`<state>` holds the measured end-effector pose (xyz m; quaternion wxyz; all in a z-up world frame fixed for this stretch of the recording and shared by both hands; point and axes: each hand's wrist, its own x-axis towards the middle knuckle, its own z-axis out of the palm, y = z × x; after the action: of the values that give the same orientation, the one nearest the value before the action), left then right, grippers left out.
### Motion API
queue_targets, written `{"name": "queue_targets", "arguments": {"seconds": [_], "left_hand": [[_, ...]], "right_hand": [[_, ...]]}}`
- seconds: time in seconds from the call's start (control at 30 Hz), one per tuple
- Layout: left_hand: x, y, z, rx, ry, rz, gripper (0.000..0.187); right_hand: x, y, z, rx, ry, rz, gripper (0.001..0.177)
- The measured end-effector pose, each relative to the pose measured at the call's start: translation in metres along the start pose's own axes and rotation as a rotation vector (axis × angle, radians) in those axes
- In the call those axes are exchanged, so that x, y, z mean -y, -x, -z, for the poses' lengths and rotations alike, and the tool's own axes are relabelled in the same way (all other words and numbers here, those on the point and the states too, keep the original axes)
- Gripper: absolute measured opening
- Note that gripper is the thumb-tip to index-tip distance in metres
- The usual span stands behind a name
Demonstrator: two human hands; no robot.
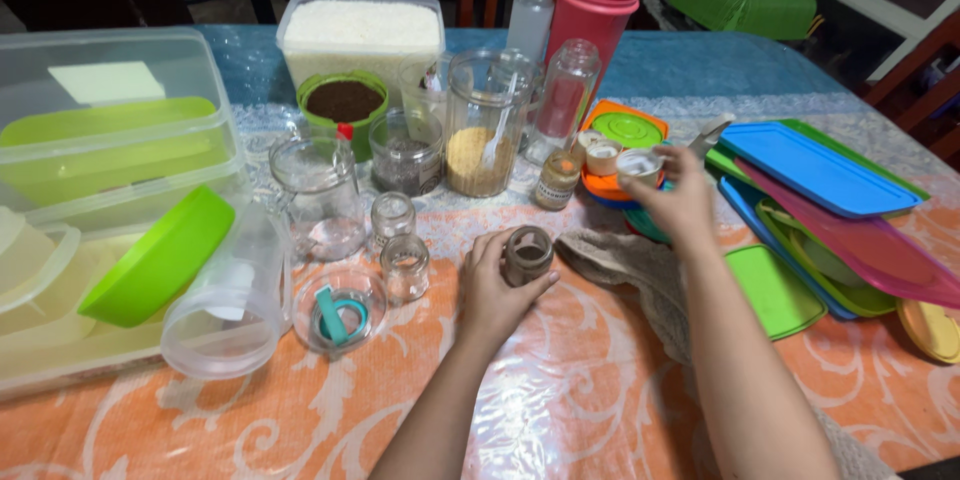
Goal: The person wipes multiple glass jars and plastic containers with a cloth on a table. They handle each item one at a time, rotating and wiping the exterior surfaces, then place them back on the table.
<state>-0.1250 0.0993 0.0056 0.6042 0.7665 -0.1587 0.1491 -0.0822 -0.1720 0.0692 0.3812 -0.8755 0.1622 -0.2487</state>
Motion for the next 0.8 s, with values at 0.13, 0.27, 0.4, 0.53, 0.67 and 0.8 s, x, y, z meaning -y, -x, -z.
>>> {"name": "queue_targets", "arguments": {"seconds": [0.13, 0.27, 0.4, 0.53, 0.67, 0.8], "left_hand": [[-0.003, -0.001, 0.005, -0.001, -0.05, -0.025, 0.066], [-0.001, 0.002, 0.005, 0.017, -0.096, -0.046, 0.068], [-0.003, -0.002, 0.004, 0.028, -0.106, -0.085, 0.069], [-0.005, 0.001, 0.003, 0.052, -0.123, -0.1, 0.071], [-0.017, 0.001, 0.002, 0.034, 0.046, 0.241, 0.084], [-0.018, -0.017, -0.007, -0.033, 0.0, 0.301, 0.076]], "right_hand": [[0.002, -0.011, -0.028, -0.036, 0.296, -0.011, 0.07], [0.016, -0.002, -0.029, -0.065, 0.46, 0.003, 0.074], [0.039, 0.018, -0.015, -0.159, 0.461, 0.174, 0.054], [0.046, 0.054, -0.003, 0.026, 0.466, 0.112, 0.028], [0.044, 0.088, 0.011, -0.024, 0.372, 0.415, 0.034], [0.028, 0.113, 0.017, 0.026, 0.33, 0.267, 0.034]]}}
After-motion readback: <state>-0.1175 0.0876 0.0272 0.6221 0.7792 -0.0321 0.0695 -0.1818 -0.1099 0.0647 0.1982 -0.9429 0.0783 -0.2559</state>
